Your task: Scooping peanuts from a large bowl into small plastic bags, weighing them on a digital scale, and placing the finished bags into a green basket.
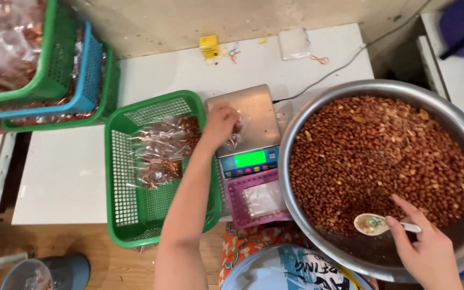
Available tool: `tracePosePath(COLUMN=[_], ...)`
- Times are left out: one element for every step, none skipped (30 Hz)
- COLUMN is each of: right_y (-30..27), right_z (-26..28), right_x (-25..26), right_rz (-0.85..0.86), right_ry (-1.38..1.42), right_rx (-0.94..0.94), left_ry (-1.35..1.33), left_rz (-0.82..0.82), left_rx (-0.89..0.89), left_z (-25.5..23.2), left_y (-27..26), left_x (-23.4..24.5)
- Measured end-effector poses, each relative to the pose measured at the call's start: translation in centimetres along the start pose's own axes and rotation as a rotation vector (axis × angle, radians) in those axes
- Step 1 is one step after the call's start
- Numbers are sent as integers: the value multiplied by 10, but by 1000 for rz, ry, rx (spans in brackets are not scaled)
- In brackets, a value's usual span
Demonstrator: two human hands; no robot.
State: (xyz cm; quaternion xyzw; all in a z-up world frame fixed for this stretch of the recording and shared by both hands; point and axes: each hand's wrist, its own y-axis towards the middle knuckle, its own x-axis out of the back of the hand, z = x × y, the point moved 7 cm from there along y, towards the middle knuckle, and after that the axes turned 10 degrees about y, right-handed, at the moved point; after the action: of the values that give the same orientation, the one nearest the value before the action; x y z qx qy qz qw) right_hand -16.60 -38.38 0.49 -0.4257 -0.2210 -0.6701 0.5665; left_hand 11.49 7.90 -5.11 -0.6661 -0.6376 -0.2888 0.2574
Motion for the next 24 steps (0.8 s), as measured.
tracePosePath(right_y=[-1, -2, -3, -2, -3, -4, -5, -6, -4, -6, -8, -11, -9, -7, -6, -3, 1, 4, 12, 20, 28, 34, 41, 48], right_z=[7, 10, 13, 15, 14, 12, 14, 14, 16, 20, 28, 36, 34, 34, 33, 37, 37, 37, 38, 34, 30, 22, 17, 12], right_x=[1, 0, 1, -1, -2, -4, -3, -2, -2, -2, 1, 5, 0, -1, -3, -6, -10, -13, -16, -24, -31, -37, -44, -51], right_rz=[-1, 14, 27, 23, 24, 25, 29, 29, 32, 39, -36, -111, -94, -128, -163, -146, -116, -88, -73, 26, 114, 122, 137, 152], right_ry=[0, 39, 77, 75, 64, 52, 44, 11, -20, -26, 2, 33, 33, 3, -24, -22, -44, -65, -65, -141, -216, -217, -247, -278], right_rx=[12, -27, -65, -54, -77, -101, -93, -109, -118, -103, -40, 20, 37, 87, 137, 152, 110, 68, 78, 9, -65, -55, -9, 38], left_ry=[0, 89, 176, 174, 120, 64, 59, -51, -155, -153, -281, -409, -396, -174, 46, 57, 97, 134, 143, 70, -5, 0, 138, 275], left_rz=[-12, 35, 82, 70, -37, -144, -150, -367, -589, -604, -680, -755, -771, -733, -685, -695, -611, -526, -532, -477, -423, -430, -363, -293], left_rx=[1, 33, 63, 62, 108, 153, 162, 12, -139, -129, -159, -192, -178, -115, -48, -31, -45, -56, -41, 45, 125, 134, 272, 410], left_z=[0, 2, 4, -2, -6, -8, -10, -21, -30, -31, -29, -27, -22, -21, -19, -20, -24, -28, -20, -6, 6, 28, 57, 86], left_y=[1, 2, 4, 2, -1, -6, -9, -15, -26, -31, -41, -51, -66, -77, -89, -105, -116, -127, -138, -147, -154, -163, -168, -175], left_x=[3, 2, 1, 5, 13, 21, 25, 43, 63, 73, 88, 102, 120, 135, 148, 158, 163, 166, 167, 164, 160, 147, 130, 114])
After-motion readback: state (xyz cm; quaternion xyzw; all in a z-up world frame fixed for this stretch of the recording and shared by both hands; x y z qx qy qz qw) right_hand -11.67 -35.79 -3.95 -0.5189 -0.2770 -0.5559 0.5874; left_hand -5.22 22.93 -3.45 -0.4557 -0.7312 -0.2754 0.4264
